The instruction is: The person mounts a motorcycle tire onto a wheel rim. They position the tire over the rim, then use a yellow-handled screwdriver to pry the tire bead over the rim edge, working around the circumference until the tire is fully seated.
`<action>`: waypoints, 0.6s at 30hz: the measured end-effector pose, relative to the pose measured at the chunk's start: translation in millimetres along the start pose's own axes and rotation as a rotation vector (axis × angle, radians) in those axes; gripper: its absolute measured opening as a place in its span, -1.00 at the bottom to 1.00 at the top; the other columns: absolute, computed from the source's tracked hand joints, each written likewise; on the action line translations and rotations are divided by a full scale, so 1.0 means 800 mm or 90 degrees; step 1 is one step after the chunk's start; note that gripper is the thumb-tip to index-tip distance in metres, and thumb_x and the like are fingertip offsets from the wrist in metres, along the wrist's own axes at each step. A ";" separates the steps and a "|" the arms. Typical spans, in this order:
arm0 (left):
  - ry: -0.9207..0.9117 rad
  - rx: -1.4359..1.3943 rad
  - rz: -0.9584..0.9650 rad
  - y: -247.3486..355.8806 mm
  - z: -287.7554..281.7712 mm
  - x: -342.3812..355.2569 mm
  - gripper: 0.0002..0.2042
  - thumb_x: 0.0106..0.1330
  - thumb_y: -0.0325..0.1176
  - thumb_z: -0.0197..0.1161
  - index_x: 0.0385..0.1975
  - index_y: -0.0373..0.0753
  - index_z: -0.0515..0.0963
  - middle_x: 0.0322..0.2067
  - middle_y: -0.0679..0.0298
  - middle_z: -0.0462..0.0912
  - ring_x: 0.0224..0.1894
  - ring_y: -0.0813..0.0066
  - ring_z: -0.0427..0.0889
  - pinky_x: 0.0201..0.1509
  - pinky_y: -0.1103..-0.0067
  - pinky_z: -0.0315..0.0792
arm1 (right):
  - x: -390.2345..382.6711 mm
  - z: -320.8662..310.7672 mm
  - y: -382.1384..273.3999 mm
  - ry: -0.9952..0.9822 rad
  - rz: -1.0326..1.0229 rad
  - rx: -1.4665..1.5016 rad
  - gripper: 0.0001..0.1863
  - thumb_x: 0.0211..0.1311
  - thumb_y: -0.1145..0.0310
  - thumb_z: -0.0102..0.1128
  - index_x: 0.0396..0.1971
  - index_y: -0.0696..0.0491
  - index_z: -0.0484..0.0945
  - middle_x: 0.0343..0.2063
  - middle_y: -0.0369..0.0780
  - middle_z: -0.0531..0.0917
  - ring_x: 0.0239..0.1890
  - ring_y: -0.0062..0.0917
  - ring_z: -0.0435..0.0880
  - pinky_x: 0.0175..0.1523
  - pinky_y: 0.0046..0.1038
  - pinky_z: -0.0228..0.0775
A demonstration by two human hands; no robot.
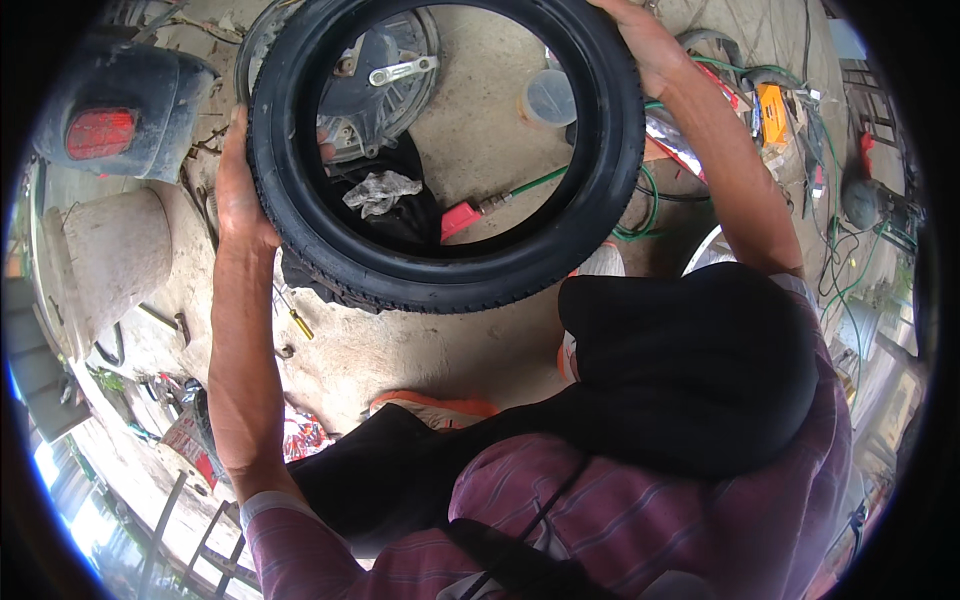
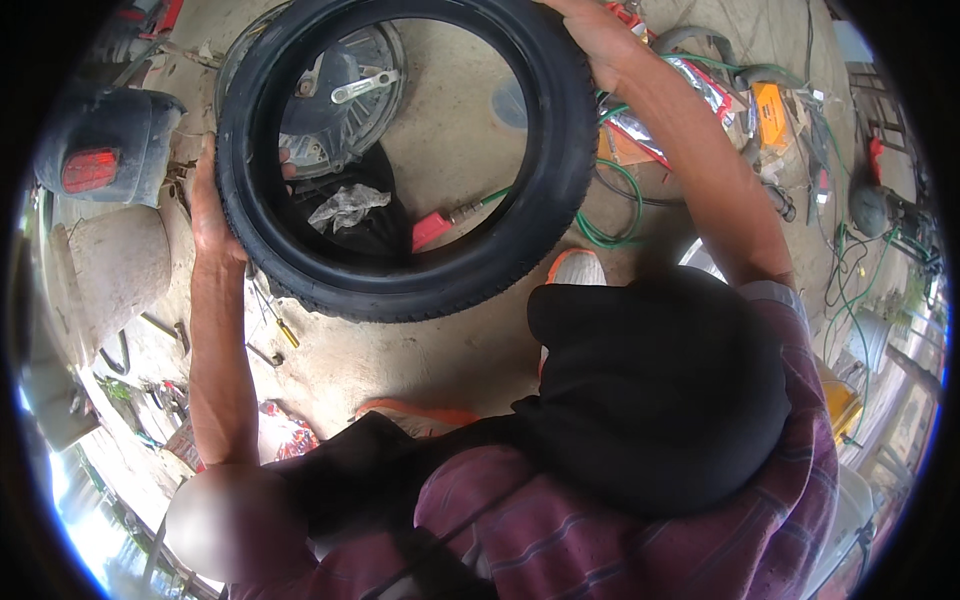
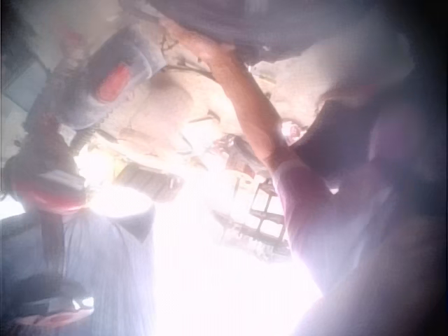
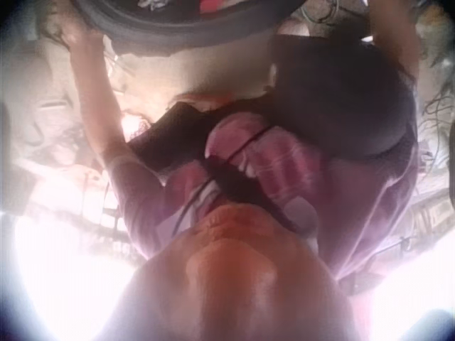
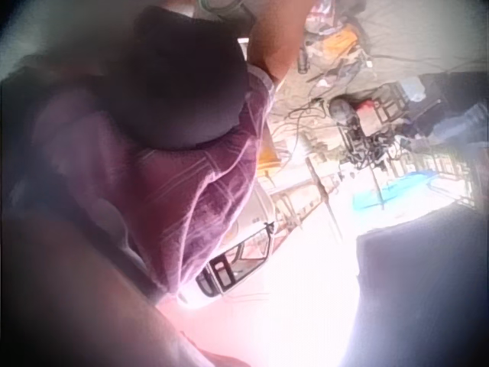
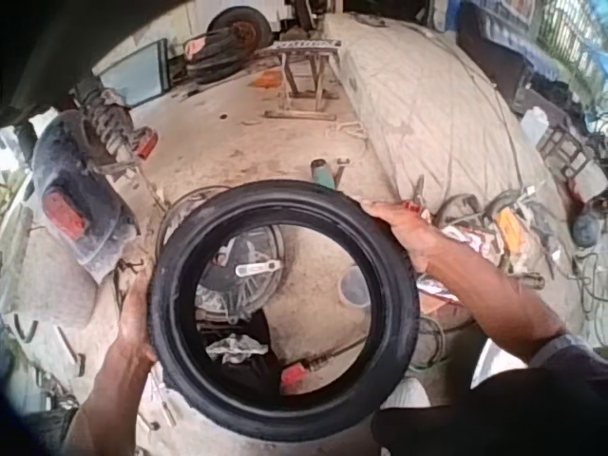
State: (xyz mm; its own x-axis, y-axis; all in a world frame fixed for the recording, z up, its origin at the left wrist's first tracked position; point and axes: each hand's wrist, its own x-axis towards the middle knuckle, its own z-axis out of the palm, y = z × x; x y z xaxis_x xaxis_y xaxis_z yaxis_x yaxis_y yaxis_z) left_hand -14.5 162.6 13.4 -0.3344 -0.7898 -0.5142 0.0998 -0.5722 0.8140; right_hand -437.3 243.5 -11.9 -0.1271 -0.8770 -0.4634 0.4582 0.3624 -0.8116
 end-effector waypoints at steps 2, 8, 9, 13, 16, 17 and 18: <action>-0.005 0.017 0.019 -0.004 -0.002 -0.001 -0.29 0.59 0.27 -0.19 0.07 -0.33 0.63 -0.25 0.00 0.77 -0.25 0.19 0.81 -0.26 0.40 0.76 | 0.005 -0.004 0.000 0.012 0.002 -0.037 -0.61 0.53 0.04 0.17 -0.03 0.05 0.72 -0.28 -0.22 0.81 -0.36 -0.51 0.76 -0.21 -0.42 0.66; 0.002 0.017 0.006 -0.004 0.010 0.000 -0.30 0.58 0.28 -0.17 0.12 -0.29 0.60 -0.22 0.03 0.77 -0.25 0.22 0.79 -0.23 0.39 0.74 | -0.006 0.000 -0.017 0.037 -0.005 -0.115 -0.54 0.47 -0.04 0.21 0.02 0.05 0.70 -0.25 -0.21 0.79 -0.33 -0.52 0.77 -0.20 -0.41 0.69; 0.014 0.020 0.007 -0.005 0.010 0.000 -0.30 0.57 0.28 -0.17 0.13 -0.28 0.60 -0.21 0.03 0.77 -0.25 0.22 0.79 -0.23 0.39 0.74 | -0.010 0.000 -0.017 -0.004 -0.005 -0.121 -0.51 0.42 -0.08 0.28 0.01 0.07 0.68 -0.26 -0.20 0.78 -0.36 -0.56 0.77 -0.26 -0.43 0.72; 0.003 0.005 -0.011 -0.006 0.002 0.001 -0.29 0.56 0.32 -0.15 0.18 -0.27 0.56 -0.17 0.02 0.75 -0.22 0.20 0.78 -0.25 0.35 0.75 | -0.038 0.024 -0.026 0.070 -0.019 -0.148 -0.48 0.42 -0.08 0.29 0.10 0.05 0.70 -0.15 -0.19 0.81 -0.24 -0.55 0.81 -0.10 -0.48 0.71; -0.006 -0.002 -0.016 -0.008 0.002 0.002 -0.29 0.55 0.33 -0.15 0.19 -0.26 0.56 -0.16 0.03 0.76 -0.22 0.20 0.78 -0.26 0.35 0.75 | -0.037 0.018 -0.024 0.059 -0.024 -0.138 -0.42 0.35 -0.15 0.34 0.10 0.04 0.70 -0.18 -0.20 0.80 -0.27 -0.57 0.80 -0.14 -0.47 0.70; -0.007 -0.005 -0.019 -0.009 0.003 0.003 -0.29 0.55 0.33 -0.15 0.19 -0.26 0.56 -0.16 0.03 0.76 -0.22 0.20 0.78 -0.26 0.36 0.75 | -0.037 0.017 -0.025 0.060 -0.022 -0.138 -0.43 0.35 -0.15 0.34 0.09 0.03 0.70 -0.19 -0.20 0.80 -0.27 -0.57 0.79 -0.14 -0.46 0.70; -0.005 -0.003 -0.017 -0.008 0.001 0.002 -0.29 0.55 0.33 -0.15 0.18 -0.25 0.56 -0.16 0.03 0.76 -0.22 0.20 0.78 -0.26 0.35 0.75 | -0.037 0.018 -0.025 0.056 -0.019 -0.137 -0.43 0.35 -0.15 0.34 0.09 0.03 0.70 -0.19 -0.20 0.80 -0.27 -0.57 0.79 -0.14 -0.46 0.69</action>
State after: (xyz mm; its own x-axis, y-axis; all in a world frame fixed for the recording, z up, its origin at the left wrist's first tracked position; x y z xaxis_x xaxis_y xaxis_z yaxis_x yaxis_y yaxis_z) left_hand -16.7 165.1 7.2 -0.3442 -0.7727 -0.5334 0.0958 -0.5941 0.7987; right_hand -429.8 257.3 22.9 -0.2189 -0.8609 -0.4592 0.2554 0.4037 -0.8785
